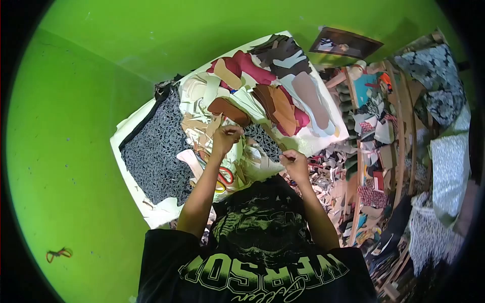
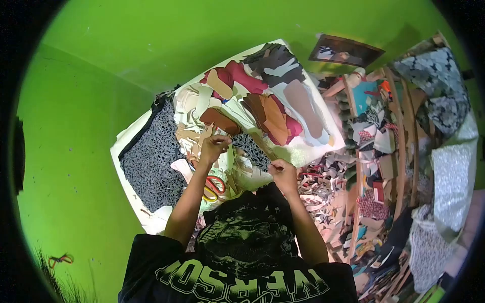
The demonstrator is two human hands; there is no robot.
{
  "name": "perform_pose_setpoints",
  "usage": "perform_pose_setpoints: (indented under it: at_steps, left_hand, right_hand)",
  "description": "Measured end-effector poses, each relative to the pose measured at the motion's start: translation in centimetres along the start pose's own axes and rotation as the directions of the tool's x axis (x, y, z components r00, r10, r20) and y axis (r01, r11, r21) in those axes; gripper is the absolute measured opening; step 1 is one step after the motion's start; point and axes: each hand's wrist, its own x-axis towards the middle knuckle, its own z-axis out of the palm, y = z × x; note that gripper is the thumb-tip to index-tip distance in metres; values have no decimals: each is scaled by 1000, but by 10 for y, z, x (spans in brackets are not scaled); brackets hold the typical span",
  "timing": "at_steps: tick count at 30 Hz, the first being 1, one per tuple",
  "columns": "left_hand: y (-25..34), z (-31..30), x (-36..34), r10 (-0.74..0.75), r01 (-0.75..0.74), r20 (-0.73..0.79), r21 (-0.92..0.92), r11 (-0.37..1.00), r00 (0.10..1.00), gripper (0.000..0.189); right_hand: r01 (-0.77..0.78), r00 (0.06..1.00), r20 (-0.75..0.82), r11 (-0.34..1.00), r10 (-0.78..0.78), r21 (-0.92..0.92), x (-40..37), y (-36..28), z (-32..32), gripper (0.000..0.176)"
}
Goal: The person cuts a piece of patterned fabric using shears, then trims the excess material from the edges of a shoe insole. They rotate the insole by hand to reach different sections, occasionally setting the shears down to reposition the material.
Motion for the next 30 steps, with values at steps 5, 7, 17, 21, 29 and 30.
perform_pose_setpoints:
  at_steps: [5, 7, 17, 21, 29, 30]
  left_hand:
    - [13, -23, 40, 25, -25, -109, -2, 1000, 994, 10]
    - [13, -33, 54, -55, 45, -171, -66, 997, 984, 7]
    - [-17, -80, 116, 165, -84, -459, 194, 978, 873, 30]
    - [11, -82, 82, 33, -18, -506, 34, 999, 862, 36]
    - [-69, -70, -74, -27, 17, -511, -24, 1000, 859, 20]
    - [-85, -69, -93, -93, 85, -527, -39, 996, 845, 19]
  right_hand:
    - [108, 987, 111, 993, -112, 41, 62, -3, 26, 17]
    - [114, 984, 139, 993, -115, 18, 82, -10, 43, 19]
    - [305, 926, 290, 931, -241, -201, 130, -64, 76, 32]
    - [316, 887, 408, 929, -218, -191, 141, -57, 55, 31]
    - [373, 841, 465, 919, -277, -127, 115, -66, 44, 21]
    - [411, 825, 466, 905, -319, -107, 110, -68, 53, 21]
